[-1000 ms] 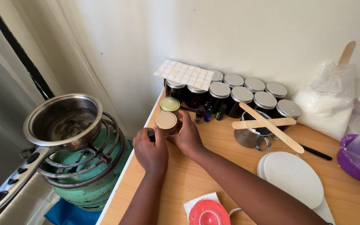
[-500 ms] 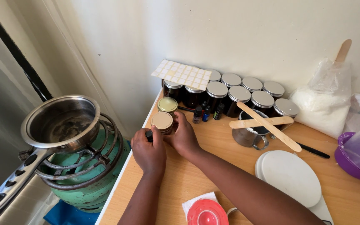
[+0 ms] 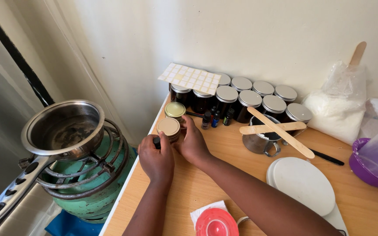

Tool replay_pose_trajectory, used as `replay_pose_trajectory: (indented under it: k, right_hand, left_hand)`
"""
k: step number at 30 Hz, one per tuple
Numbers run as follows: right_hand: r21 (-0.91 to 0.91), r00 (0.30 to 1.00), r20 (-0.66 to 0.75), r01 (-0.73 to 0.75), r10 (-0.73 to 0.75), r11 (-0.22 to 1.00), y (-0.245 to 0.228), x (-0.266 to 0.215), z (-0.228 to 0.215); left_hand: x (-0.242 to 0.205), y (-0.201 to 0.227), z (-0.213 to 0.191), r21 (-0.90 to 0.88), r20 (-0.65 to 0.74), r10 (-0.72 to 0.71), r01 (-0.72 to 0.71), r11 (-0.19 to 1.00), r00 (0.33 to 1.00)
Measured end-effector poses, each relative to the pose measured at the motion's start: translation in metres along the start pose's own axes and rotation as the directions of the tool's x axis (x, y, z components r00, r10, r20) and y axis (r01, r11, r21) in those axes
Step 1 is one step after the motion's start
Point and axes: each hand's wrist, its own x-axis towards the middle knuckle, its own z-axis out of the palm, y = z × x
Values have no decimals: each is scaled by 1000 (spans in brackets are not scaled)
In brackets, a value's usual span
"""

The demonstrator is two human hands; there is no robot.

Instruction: Organizing candle-making supplies on a workbench, weighing a jar, and recording notes in a notebook.

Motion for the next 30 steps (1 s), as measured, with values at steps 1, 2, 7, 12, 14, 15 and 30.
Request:
replay_pose_trajectory:
  k: [1, 2, 7, 12, 14, 15, 30]
  right_hand:
    - [-1, 1000, -3, 0, 0, 1000, 3, -2, -3]
    - [0, 1000, -20, 11, -11, 1000, 5, -4, -7]
    - [13, 985, -163, 67, -64, 998, -2, -31, -44]
    - [-230, 997, 65, -28, 44, 973, -52, -116, -97]
    - [-380, 984, 177, 46, 24, 924, -32, -144, -102]
    - [-503, 955, 297, 140, 19, 853, -22, -157, -104]
    - [-573, 722, 535, -70, 438, 816, -47, -175, -127]
  left_hand:
    - [0, 1, 0, -3, 2, 1, -1, 1000, 1000]
    - [0, 2, 0, -15, 1, 3, -3, 1000, 1000]
    - [-4, 5, -3, -96, 22, 118, -115, 989, 993]
    - [-10, 6, 0, -217, 93, 247, -222, 951, 965]
    - [-13, 11, -1, -221, 182, 254, -212, 952, 950]
    - [-13, 13, -2, -215, 266, 256, -202, 955, 929]
    - [-16, 23, -10, 14, 492, 33, -46, 999, 870]
